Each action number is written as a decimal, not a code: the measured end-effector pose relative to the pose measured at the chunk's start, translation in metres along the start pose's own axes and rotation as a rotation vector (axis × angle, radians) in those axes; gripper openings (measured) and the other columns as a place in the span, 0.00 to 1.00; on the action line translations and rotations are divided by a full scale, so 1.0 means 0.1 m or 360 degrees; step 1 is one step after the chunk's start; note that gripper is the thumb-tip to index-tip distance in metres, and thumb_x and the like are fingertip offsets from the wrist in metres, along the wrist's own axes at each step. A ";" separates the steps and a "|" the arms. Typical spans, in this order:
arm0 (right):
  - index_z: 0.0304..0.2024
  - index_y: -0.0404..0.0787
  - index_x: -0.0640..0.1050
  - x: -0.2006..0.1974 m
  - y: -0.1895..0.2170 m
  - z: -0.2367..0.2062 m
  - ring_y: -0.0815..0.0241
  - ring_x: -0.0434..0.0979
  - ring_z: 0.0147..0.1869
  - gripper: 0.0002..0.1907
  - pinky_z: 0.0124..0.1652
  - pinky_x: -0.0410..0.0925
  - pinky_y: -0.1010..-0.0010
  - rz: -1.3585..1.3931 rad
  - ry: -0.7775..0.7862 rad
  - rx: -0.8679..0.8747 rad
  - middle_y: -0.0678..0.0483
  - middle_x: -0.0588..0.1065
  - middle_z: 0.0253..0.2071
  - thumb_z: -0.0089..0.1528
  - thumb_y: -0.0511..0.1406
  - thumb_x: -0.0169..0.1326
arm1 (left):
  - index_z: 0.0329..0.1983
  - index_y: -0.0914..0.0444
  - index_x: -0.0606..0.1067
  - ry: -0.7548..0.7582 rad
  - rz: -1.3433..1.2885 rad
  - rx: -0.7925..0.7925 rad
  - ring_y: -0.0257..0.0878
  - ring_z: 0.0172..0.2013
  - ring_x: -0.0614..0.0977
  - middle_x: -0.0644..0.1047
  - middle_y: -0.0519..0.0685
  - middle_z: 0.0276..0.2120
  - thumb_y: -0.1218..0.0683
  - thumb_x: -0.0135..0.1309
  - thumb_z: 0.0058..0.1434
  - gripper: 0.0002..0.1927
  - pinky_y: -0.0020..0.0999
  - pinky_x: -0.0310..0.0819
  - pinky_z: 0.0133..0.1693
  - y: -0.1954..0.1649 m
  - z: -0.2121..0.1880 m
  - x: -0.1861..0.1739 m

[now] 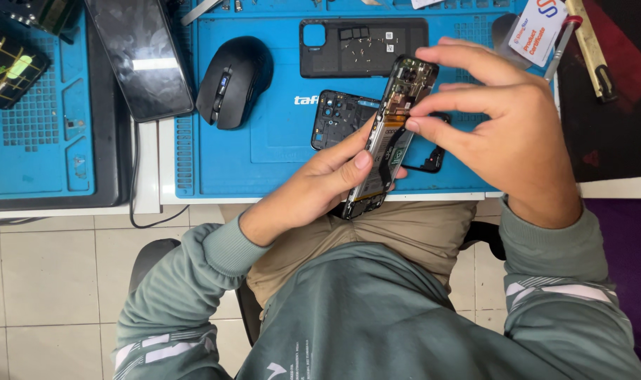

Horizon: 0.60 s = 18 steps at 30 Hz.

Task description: The person pries open the back cover of a smartphone by hand, removes the cover, and sets it aside. They then use a screwdriver to unscrew components from the exposed internals and use tweezers to work on small parts near the battery and board.

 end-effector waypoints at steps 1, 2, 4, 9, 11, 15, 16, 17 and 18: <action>0.37 0.35 0.82 -0.01 0.02 -0.01 0.47 0.75 0.67 0.09 0.61 0.70 0.61 -0.0038 -0.0007 -0.0071 0.47 0.76 0.59 0.55 0.28 0.68 | 0.84 0.62 0.44 0.0010 -0.0002 0.0002 0.43 0.65 0.73 0.59 0.50 0.76 0.45 0.41 0.80 0.37 0.40 0.67 0.68 0.00 0.00 0.01; 0.37 0.36 0.82 -0.02 0.02 -0.02 0.48 0.75 0.67 0.09 0.61 0.70 0.62 -0.0008 0.0008 -0.0061 0.47 0.76 0.59 0.55 0.28 0.68 | 0.84 0.62 0.44 0.0021 -0.0004 0.0000 0.43 0.65 0.74 0.59 0.50 0.76 0.45 0.41 0.80 0.37 0.41 0.67 0.69 0.01 0.00 0.02; 0.36 0.36 0.81 -0.06 0.02 -0.05 0.49 0.76 0.66 0.09 0.60 0.70 0.63 0.0057 0.0040 -0.0031 0.48 0.76 0.58 0.55 0.29 0.68 | 0.84 0.62 0.44 0.0034 0.0000 0.0003 0.43 0.65 0.74 0.60 0.50 0.76 0.45 0.41 0.80 0.37 0.41 0.68 0.69 0.02 -0.01 0.06; 0.38 0.40 0.82 -0.16 -0.01 -0.07 0.55 0.79 0.58 0.09 0.49 0.70 0.68 0.0108 0.0162 0.0130 0.52 0.76 0.59 0.57 0.31 0.68 | 0.84 0.63 0.44 0.0034 0.0006 0.0029 0.44 0.65 0.74 0.62 0.52 0.75 0.44 0.41 0.80 0.37 0.42 0.68 0.69 -0.02 0.00 0.20; 0.38 0.39 0.81 -0.21 0.05 -0.08 0.54 0.78 0.59 0.09 0.53 0.70 0.67 0.0111 0.0157 0.0008 0.51 0.75 0.59 0.57 0.30 0.68 | 0.84 0.63 0.44 0.0013 -0.0019 0.0014 0.45 0.65 0.74 0.62 0.53 0.74 0.44 0.41 0.80 0.38 0.42 0.68 0.69 -0.04 -0.03 0.26; 0.39 0.38 0.78 -0.31 0.13 -0.07 0.52 0.76 0.58 0.11 0.53 0.69 0.66 0.0204 0.0055 -0.0081 0.48 0.74 0.57 0.56 0.30 0.66 | 0.82 0.62 0.47 -0.0056 -0.0035 0.0047 0.46 0.64 0.75 0.63 0.54 0.72 0.41 0.39 0.79 0.36 0.44 0.72 0.65 -0.13 -0.04 0.27; 0.41 0.37 0.77 -0.31 0.14 -0.06 0.52 0.76 0.58 0.12 0.54 0.69 0.67 0.0263 0.0037 -0.0085 0.48 0.73 0.57 0.57 0.30 0.65 | 0.81 0.62 0.49 -0.0099 -0.0073 0.0115 0.47 0.63 0.76 0.64 0.56 0.71 0.40 0.39 0.79 0.36 0.45 0.74 0.64 -0.16 -0.04 0.24; 0.42 0.38 0.77 -0.32 0.11 -0.06 0.53 0.77 0.56 0.11 0.53 0.71 0.68 0.0214 0.0045 0.0021 0.49 0.74 0.56 0.59 0.31 0.63 | 0.80 0.61 0.50 -0.0142 -0.0115 0.0184 0.48 0.62 0.77 0.65 0.57 0.70 0.39 0.38 0.78 0.35 0.46 0.75 0.63 -0.19 -0.03 0.22; 0.44 0.39 0.77 -0.35 0.07 -0.07 0.55 0.79 0.55 0.10 0.52 0.73 0.68 0.0161 0.0054 0.0126 0.51 0.75 0.54 0.62 0.32 0.62 | 0.79 0.60 0.52 -0.0185 -0.0159 0.0254 0.49 0.61 0.78 0.67 0.58 0.69 0.38 0.38 0.78 0.34 0.48 0.76 0.63 -0.22 -0.03 0.19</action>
Point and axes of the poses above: each hand's wrist, its own z-axis towards the middle knuckle, its own x-axis out of the palm, y = z × x, the point moved 4 cm from there along z, towards the middle knuckle
